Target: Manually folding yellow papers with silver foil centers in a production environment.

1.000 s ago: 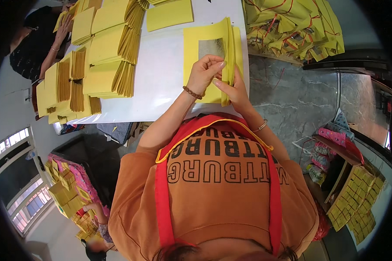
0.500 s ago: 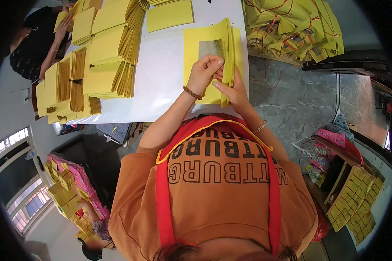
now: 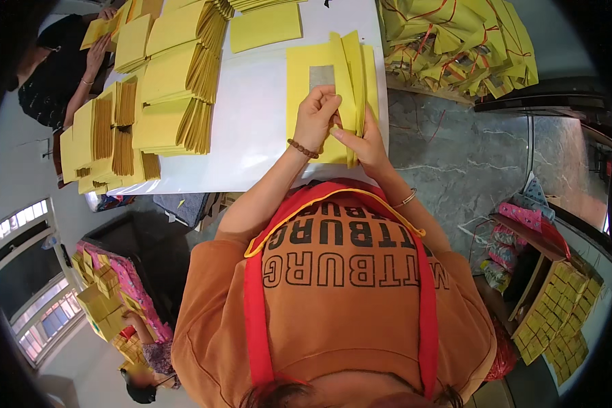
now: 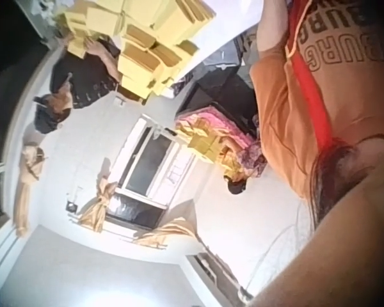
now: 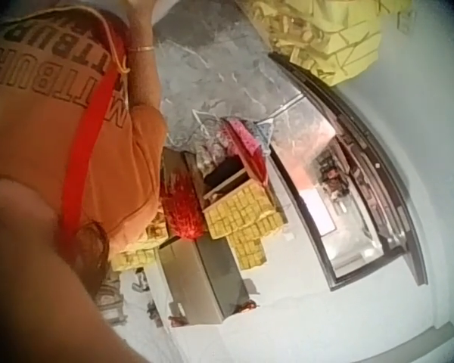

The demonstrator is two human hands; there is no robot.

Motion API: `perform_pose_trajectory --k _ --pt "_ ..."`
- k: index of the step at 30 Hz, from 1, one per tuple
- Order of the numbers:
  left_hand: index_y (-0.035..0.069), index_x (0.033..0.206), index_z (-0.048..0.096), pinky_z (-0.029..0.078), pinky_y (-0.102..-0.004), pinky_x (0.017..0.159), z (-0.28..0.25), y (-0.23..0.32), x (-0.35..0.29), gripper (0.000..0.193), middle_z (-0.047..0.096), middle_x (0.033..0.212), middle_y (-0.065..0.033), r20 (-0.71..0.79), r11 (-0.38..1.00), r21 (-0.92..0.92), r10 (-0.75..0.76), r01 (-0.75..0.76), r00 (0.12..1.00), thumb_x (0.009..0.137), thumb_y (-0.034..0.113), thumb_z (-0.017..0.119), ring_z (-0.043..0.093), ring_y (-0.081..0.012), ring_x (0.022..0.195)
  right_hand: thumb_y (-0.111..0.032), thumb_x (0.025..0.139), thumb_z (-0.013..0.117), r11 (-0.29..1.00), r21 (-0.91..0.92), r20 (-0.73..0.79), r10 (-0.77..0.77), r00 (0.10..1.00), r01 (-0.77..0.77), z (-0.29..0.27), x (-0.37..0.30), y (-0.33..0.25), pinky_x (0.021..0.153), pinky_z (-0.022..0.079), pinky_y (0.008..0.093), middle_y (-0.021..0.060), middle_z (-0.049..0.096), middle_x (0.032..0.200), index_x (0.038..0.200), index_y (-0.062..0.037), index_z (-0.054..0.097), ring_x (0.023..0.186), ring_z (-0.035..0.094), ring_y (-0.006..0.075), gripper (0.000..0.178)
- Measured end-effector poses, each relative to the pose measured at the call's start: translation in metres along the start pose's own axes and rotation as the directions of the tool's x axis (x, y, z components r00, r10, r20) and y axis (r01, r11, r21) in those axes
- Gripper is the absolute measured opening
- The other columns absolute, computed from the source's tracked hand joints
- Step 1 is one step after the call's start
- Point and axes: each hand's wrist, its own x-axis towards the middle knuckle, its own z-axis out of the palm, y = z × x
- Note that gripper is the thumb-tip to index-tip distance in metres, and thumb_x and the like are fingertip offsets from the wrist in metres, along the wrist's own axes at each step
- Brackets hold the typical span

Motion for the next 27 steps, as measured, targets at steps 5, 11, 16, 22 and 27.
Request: perform_pose_trajectory --k 5,11,16,22,27 --pt "0.001 0.112 0.05 0.039 -0.0185 0.048 0.007 -0.004 -0.004 0.027 0.051 0.069 0.0008 -0.051 0.991 0.004 0.131 -0.131 0.99 0.086 0.005 0.055 0.046 -0.0049 0.055 -0.004 0.077 0.063 0.999 0.017 -0.004 -0.047 0.999 0.047 0.006 0.0 -0.006 0.086 0.04 0.026 0.0044 0.05 0.109 0.13 -0.0028 0.035 0.099 0.049 0.0114 0.06" --pt "-0.001 0.112 0.052 0.038 -0.018 0.048 -0.002 -0.004 -0.002 0.028 0.053 0.069 0.0009 -0.008 0.995 0.088 0.043 -0.042 0.999 0.084 0.002 0.057 0.047 -0.0044 0.055 -0.005 0.08 0.061 0.999 0.019 -0.016 -0.047 0.999 0.047 0.006 -0.001 -0.006 0.085 0.04 0.0249 0.0044 0.051 0.109 0.128 -0.0022 0.036 0.098 0.049 0.011 0.054" --pt "-0.002 0.107 0.053 0.039 -0.0182 0.048 -0.002 -0.006 -0.001 0.026 0.055 0.07 -0.0002 0.016 0.997 -0.006 0.08 -0.08 0.997 0.082 -0.001 0.06 0.047 -0.0049 0.054 -0.004 0.082 0.058 0.997 0.053 -0.044 -0.046 0.998 0.048 0.005 0.0 -0.001 0.086 0.04 0.0251 0.0044 0.051 0.108 0.126 -0.0019 0.038 0.099 0.049 0.0109 0.048" --pt "-0.001 0.103 0.054 0.039 -0.0177 0.048 -0.003 -0.006 0.001 0.024 0.055 0.067 0.0 0.008 0.995 -0.043 0.09 -0.089 0.996 0.08 -0.001 0.063 0.049 -0.005 0.055 -0.003 0.083 0.057 0.998 0.052 -0.043 -0.037 0.998 0.039 0.007 -0.001 -0.002 0.085 0.04 0.0253 0.004 0.051 0.106 0.126 -0.0018 0.038 0.097 0.049 0.0107 0.047" --pt "0.001 0.101 0.055 0.039 -0.0178 0.047 -0.002 -0.002 0.0 0.023 0.055 0.065 0.0009 0.001 0.998 0.002 0.06 -0.06 0.998 0.08 0.001 0.065 0.049 -0.0049 0.053 -0.003 0.082 0.056 0.999 0.018 -0.019 -0.041 0.999 0.041 0.005 -0.001 -0.002 0.085 0.04 0.025 0.0036 0.051 0.103 0.124 -0.0018 0.038 0.096 0.049 0.0108 0.046"
